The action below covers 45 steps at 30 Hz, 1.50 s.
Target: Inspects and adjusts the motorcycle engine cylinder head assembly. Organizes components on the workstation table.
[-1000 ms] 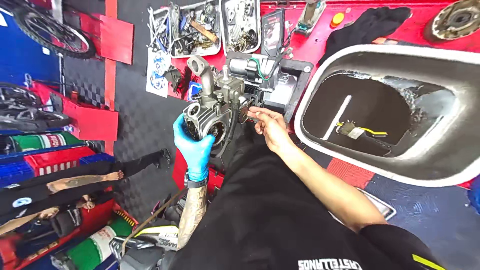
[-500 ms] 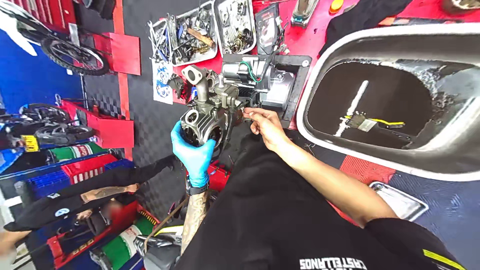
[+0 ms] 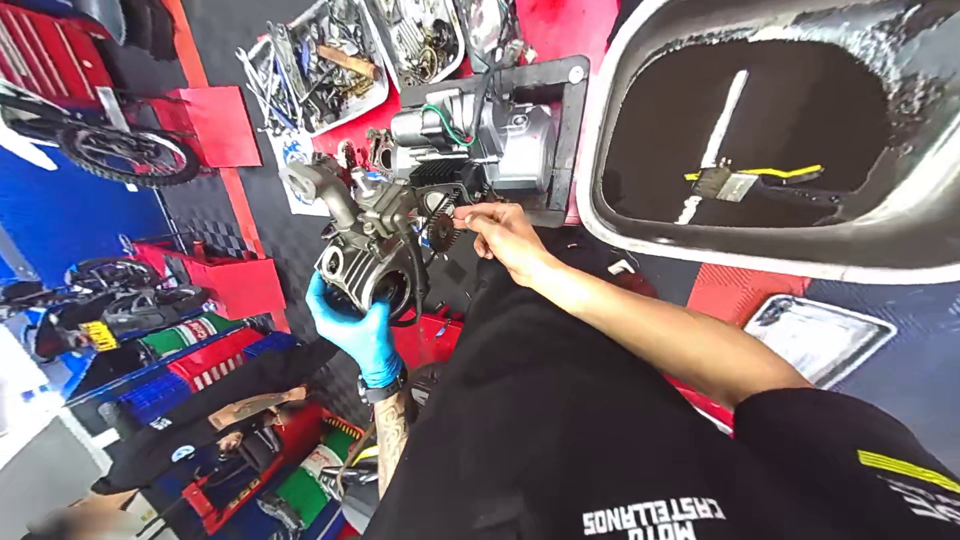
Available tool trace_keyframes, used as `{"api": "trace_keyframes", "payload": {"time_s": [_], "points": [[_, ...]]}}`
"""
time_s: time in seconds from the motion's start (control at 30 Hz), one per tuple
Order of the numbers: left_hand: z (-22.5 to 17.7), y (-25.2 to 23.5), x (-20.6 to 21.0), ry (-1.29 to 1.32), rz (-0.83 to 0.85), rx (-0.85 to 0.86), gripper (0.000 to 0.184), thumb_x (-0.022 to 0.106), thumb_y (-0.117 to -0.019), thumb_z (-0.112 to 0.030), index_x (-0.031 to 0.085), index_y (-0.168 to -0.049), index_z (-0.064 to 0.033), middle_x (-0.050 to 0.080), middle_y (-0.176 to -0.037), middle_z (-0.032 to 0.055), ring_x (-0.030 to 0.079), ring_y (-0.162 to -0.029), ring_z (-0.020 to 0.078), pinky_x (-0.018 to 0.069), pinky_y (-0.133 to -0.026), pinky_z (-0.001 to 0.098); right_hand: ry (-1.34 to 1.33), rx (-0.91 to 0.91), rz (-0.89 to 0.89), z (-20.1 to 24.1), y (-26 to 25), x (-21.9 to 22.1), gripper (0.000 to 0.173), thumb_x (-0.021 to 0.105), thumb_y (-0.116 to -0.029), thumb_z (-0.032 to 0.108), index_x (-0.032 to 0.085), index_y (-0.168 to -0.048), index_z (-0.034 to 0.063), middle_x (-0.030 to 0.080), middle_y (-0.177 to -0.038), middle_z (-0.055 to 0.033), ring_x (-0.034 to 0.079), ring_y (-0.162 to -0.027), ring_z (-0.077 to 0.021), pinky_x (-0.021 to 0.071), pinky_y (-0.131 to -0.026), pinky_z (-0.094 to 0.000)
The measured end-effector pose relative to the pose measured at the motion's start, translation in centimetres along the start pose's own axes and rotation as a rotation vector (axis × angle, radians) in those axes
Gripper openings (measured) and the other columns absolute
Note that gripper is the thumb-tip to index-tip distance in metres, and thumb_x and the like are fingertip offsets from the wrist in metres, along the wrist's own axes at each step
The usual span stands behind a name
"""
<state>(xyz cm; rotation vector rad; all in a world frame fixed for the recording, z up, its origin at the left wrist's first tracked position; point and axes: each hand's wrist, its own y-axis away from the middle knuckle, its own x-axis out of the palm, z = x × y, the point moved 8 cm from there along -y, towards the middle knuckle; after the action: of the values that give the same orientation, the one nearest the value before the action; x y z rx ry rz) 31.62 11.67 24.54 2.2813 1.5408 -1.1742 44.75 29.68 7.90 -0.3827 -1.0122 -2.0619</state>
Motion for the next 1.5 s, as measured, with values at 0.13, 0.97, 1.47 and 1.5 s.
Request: {"api": "trace_keyframes", "payload": {"time_s": [0.13,0.97,1.47,1.5], "points": [[2.2,0.4,-0.3,0.184,0.054,-0.009,0.079,0.069,-0.0679,-0.01,0.043,-0.137,0.0164,0.059,-0.132,0.0218,0.06,-0.121,0.0226,0.0507,-0.105,0.0369,0.04,0.012,0.005,0.9,1.2,-0.4,0.026,0.051,-0.1072,0.015,0.072,-0.12,0.0067,0.074,-0.108,-0.005,0.049,-0.053,-0.006,0.0406,-0.048,-0.022],[0.7,0.7,-0.5,0.455,-0.026,-0.258,0.043,0.056,-0.0749,-0.004,0.045,-0.116,0.0007,0.065,-0.1,0.0077,0.068,-0.095,0.0155,0.0592,-0.081,0.0355,-0.102,-0.019,0.047,0.1,-0.8,-0.8,0.025,0.054,-0.1047,0.013,0.072,-0.118,0.001,0.073,-0.104,-0.0079,0.055,-0.055,-0.0059,0.0466,-0.049,-0.0221],[-0.5,0.6,0.4,0.339,0.069,-0.087,0.062,0.065,-0.0728,-0.009,0.043,-0.127,0.0111,0.065,-0.112,0.0114,0.067,-0.103,0.0154,0.0586,-0.088,0.0349,-0.069,-0.025,0.047,-0.4,-1.1,-0.5,0.026,0.054,-0.1029,0.013,0.073,-0.116,0.002,0.073,-0.105,-0.008,0.055,-0.055,-0.0063,0.047,-0.049,-0.0241],[-0.6,0.6,0.5,0.324,0.089,-0.061,0.065,0.063,-0.0738,-0.007,0.039,-0.13,0.0156,0.062,-0.116,0.0138,0.065,-0.106,0.016,0.057,-0.091,0.0347,-0.074,-0.023,0.045,-0.5,-1.1,-0.5,0.026,0.054,-0.103,0.012,0.073,-0.117,0.0019,0.073,-0.105,-0.0082,0.054,-0.054,-0.0061,0.0465,-0.048,-0.0239]]}}
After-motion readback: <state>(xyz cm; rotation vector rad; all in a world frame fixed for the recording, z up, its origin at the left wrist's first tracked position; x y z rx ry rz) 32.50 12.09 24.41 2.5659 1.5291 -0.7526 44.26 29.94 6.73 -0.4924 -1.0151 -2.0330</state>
